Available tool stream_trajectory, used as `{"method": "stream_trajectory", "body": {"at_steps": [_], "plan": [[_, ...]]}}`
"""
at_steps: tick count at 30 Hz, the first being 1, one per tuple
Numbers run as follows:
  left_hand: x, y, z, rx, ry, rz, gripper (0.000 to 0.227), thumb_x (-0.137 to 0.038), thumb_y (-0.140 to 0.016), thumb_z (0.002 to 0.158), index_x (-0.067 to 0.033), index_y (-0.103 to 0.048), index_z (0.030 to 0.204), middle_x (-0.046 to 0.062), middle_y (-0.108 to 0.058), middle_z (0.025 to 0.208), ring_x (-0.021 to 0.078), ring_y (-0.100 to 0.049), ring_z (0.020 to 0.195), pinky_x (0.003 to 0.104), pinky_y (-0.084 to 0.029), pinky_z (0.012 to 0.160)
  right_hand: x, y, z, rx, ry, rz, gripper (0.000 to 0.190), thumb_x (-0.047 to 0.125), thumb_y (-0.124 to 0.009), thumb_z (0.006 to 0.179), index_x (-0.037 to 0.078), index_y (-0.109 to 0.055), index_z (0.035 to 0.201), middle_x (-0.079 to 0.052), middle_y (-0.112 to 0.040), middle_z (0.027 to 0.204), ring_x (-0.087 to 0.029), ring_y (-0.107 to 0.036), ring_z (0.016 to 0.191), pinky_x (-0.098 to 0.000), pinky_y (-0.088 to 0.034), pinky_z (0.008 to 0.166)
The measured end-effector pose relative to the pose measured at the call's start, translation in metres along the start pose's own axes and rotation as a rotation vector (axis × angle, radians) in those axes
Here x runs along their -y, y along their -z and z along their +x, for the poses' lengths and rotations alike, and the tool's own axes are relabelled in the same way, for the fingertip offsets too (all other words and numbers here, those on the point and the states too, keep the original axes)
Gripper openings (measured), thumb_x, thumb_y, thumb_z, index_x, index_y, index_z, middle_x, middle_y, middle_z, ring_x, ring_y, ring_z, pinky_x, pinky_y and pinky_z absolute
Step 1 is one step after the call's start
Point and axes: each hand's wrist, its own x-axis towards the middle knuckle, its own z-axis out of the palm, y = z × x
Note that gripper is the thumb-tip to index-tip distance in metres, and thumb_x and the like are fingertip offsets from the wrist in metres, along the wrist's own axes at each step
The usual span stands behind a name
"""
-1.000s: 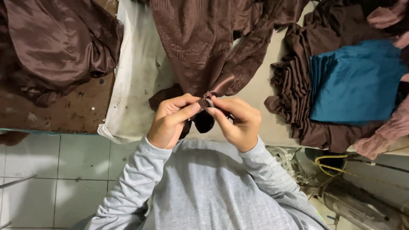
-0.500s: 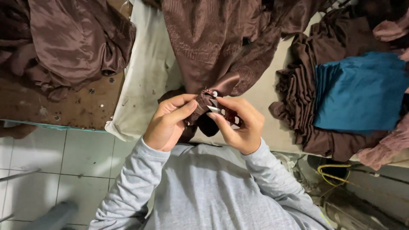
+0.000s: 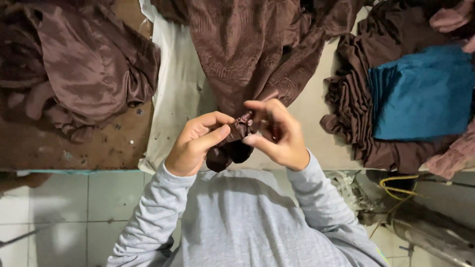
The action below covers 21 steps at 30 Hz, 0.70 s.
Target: Trimming excess threads from brown fabric garments using small scissors.
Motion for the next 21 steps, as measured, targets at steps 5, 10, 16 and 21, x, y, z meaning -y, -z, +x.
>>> {"method": "stream_trajectory", "body": {"at_steps": [5, 10, 16, 21], "plan": [[-0.023, 0.022, 0.02, 0.175, -0.04, 0.241, 0.018, -0.009, -0.072, 0.09, 0.0004, -0.073, 0.104, 0.006, -0.069, 0.085, 0.0102, -0.06, 0.084, 0.026, -0.052, 0.081, -0.021, 0.006, 0.018, 0.151, 0.009, -0.053, 0.026, 0.009, -0.086, 0.086, -0.001, -0.073, 0.106, -0.013, -0.061, 0.096, -0.016, -0.052, 0.072, -0.0289, -0.042, 0.061], [-0.038, 0.02, 0.039, 0.031, -0.574, 0.921, 0.019, 0.005, -0.077, 0.081, -0.0063, -0.075, 0.096, 0.008, -0.064, 0.082, 0.0287, -0.071, 0.076, 0.037, -0.058, 0.072, -0.024, 0.003, 0.036, 0.207, -0.01, -0.051, 0.012, 0.008, -0.075, 0.096, -0.001, -0.068, 0.096, -0.014, -0.062, 0.091, -0.02, -0.056, 0.077, -0.0309, -0.044, 0.067], [-0.012, 0.034, 0.073, -0.402, -1.383, 1.15, 0.018, 0.005, -0.07, 0.088, -0.0089, -0.078, 0.093, 0.001, -0.056, 0.08, 0.0126, -0.054, 0.062, 0.027, -0.055, 0.064, -0.055, -0.011, 0.065, -0.341, 0.357, -0.607, 0.034, -0.011, -0.074, 0.078, 0.007, -0.059, 0.103, -0.01, -0.056, 0.097, -0.031, -0.059, 0.084, -0.0327, -0.048, 0.072], [-0.044, 0.068, 0.075, -0.337, -1.45, 1.238, 0.022, 0.012, -0.068, 0.084, -0.0052, -0.079, 0.092, 0.006, -0.061, 0.073, 0.0225, -0.059, 0.058, 0.036, -0.054, 0.059, -0.048, 0.041, 0.05, -0.28, 0.242, -0.71, 0.031, -0.009, -0.081, 0.079, 0.004, -0.057, 0.092, -0.012, -0.057, 0.105, -0.032, -0.055, 0.092, -0.0384, -0.042, 0.074]]}}
